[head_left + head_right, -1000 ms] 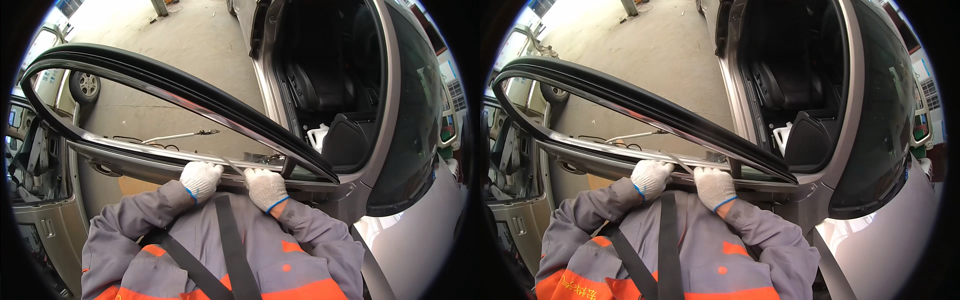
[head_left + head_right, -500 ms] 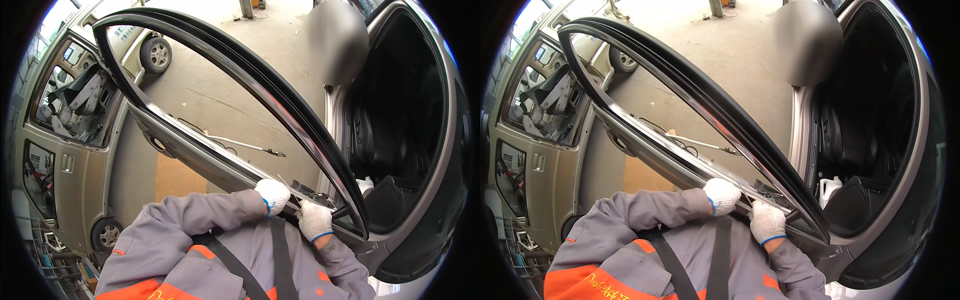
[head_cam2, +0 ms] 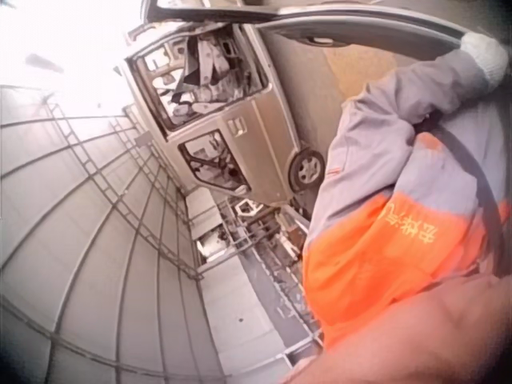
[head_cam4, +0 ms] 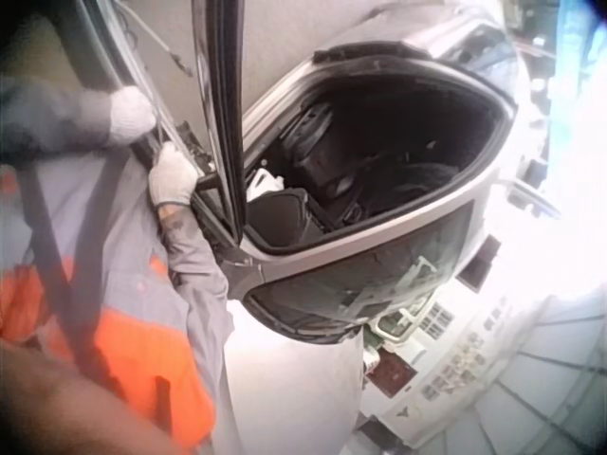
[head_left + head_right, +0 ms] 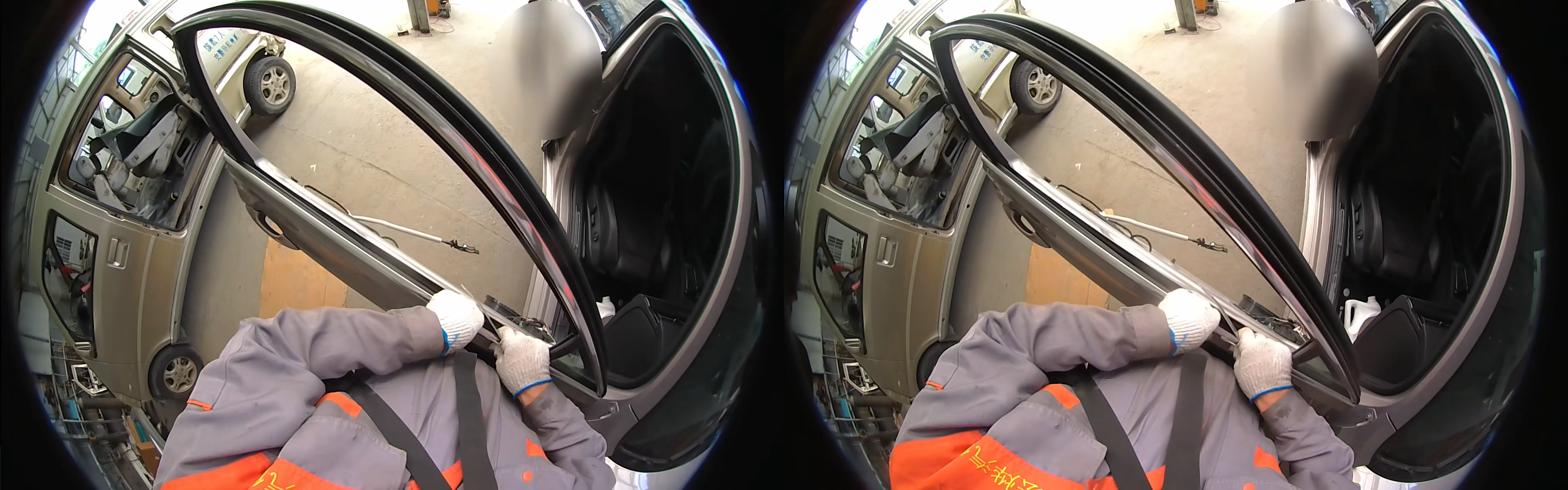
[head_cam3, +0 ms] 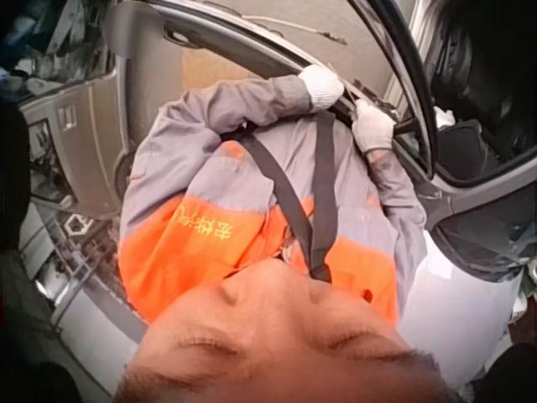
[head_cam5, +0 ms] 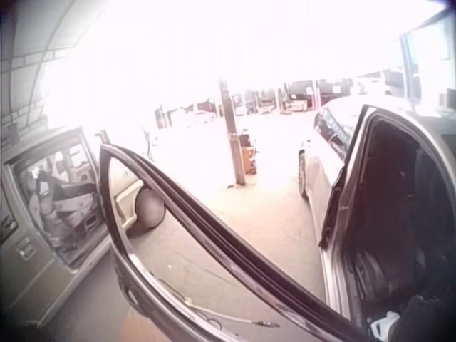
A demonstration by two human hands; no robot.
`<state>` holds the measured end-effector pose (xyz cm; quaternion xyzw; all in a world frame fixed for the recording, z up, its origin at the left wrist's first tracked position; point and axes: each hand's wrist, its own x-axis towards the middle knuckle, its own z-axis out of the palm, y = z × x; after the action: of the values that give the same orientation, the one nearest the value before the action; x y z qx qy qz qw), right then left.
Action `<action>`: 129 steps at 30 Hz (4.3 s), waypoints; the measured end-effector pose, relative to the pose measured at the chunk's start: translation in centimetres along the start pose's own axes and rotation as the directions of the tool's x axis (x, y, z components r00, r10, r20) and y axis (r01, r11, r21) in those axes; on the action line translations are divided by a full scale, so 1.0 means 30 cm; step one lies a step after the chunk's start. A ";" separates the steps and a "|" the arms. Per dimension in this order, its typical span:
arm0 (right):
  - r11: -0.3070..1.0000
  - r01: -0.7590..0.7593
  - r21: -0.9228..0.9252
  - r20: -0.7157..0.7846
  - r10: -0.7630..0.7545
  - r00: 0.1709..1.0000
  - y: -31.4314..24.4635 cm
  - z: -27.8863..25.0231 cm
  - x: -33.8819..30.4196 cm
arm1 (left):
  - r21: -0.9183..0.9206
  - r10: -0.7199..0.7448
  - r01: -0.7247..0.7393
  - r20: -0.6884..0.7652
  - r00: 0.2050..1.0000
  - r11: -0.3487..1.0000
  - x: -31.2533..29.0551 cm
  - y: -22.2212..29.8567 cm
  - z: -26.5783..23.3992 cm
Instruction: The person installs a rubber weather seal onto the perimeter of a car door using a small metal pry tool. They carefully press the seal into place along the door frame, working around the edges and corners, then close the door to check the fit.
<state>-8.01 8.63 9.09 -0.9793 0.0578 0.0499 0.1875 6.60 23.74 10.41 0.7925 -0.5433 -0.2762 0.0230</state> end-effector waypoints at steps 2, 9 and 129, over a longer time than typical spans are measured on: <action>1.000 0.018 0.002 -0.015 -0.018 1.000 0.003 -0.003 0.000 | 0.014 0.029 -0.029 -0.056 0.998 0.999 -0.004 -0.010 -0.003; 0.992 -0.009 -0.126 -0.121 -0.006 0.993 0.001 0.000 0.002 | -0.011 0.001 -0.001 -0.010 1.000 1.000 0.022 0.004 -0.016; 0.272 -0.346 0.898 -0.109 0.899 0.424 -0.156 0.429 -0.341 | 0.187 0.248 -0.229 -0.085 0.965 0.955 0.140 0.163 0.029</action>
<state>-18.48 18.72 0.11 -0.6249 0.5427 -0.2260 0.5137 3.13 18.30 9.58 0.7337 -0.6552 -0.1796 0.0156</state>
